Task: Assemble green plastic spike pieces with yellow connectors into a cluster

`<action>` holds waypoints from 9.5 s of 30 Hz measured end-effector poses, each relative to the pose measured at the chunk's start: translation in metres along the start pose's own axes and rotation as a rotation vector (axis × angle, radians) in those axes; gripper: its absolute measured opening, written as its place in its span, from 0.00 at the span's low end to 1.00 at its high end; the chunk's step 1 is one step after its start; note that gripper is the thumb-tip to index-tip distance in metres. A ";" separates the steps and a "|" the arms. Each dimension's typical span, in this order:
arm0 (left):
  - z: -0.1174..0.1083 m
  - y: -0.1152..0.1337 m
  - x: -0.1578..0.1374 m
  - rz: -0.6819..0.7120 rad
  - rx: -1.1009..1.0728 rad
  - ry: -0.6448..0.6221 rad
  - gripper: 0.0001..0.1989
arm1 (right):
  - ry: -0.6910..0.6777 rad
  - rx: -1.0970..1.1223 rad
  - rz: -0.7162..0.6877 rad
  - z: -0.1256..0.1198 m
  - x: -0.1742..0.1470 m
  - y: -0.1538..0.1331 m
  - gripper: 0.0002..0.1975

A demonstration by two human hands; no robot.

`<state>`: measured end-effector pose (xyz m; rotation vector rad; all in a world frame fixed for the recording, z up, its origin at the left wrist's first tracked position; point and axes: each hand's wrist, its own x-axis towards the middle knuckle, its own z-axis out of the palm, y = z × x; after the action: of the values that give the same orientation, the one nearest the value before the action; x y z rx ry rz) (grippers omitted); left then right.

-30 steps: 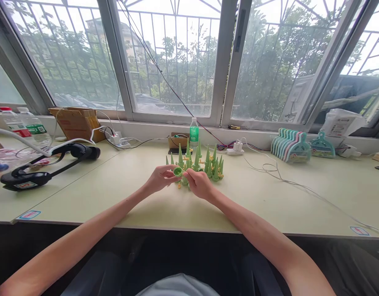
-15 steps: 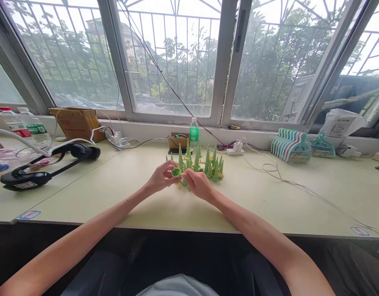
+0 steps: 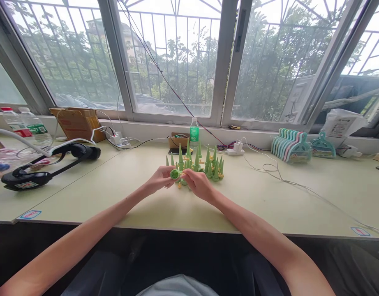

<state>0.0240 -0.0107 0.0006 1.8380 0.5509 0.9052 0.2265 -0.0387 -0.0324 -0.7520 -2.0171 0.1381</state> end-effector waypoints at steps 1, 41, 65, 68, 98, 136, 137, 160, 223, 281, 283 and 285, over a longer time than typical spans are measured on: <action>-0.001 0.000 0.000 -0.002 -0.015 -0.007 0.15 | 0.007 -0.002 -0.004 0.000 0.000 0.000 0.14; -0.010 -0.012 0.003 0.004 -0.084 0.050 0.21 | -0.009 -0.049 -0.054 -0.003 0.001 0.002 0.11; -0.005 -0.013 0.003 0.030 -0.150 0.029 0.22 | 0.020 -0.182 0.053 0.000 0.003 -0.001 0.20; -0.004 -0.010 0.003 0.021 -0.166 0.016 0.22 | 0.006 -0.216 0.059 0.000 0.003 0.000 0.20; -0.005 -0.003 0.002 -0.055 0.025 -0.115 0.31 | 0.060 -0.087 -0.048 -0.002 0.002 -0.001 0.17; -0.002 -0.006 0.002 0.079 0.006 0.133 0.20 | 0.067 -0.014 -0.082 -0.003 0.002 0.001 0.11; -0.002 -0.006 0.002 0.087 0.015 0.136 0.19 | 0.067 -0.013 -0.085 -0.003 0.002 0.001 0.12; 0.001 0.000 0.003 0.034 -0.065 0.134 0.21 | 0.167 -0.097 -0.134 0.000 0.003 0.001 0.17; -0.009 -0.006 0.002 -0.026 -0.090 -0.130 0.28 | 0.094 -0.096 -0.228 -0.007 0.001 0.004 0.13; -0.009 0.002 0.000 0.023 -0.158 -0.146 0.24 | 0.124 -0.181 -0.287 -0.011 0.000 -0.001 0.15; -0.010 0.002 0.000 0.023 -0.141 -0.142 0.24 | 0.122 -0.143 -0.280 -0.011 0.001 0.000 0.14; -0.011 0.001 0.000 0.027 -0.121 -0.141 0.24 | 0.120 -0.122 -0.260 -0.010 0.001 0.001 0.14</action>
<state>0.0160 -0.0047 0.0040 1.7866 0.3763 0.8024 0.2344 -0.0391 -0.0265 -0.5518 -2.0011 -0.1780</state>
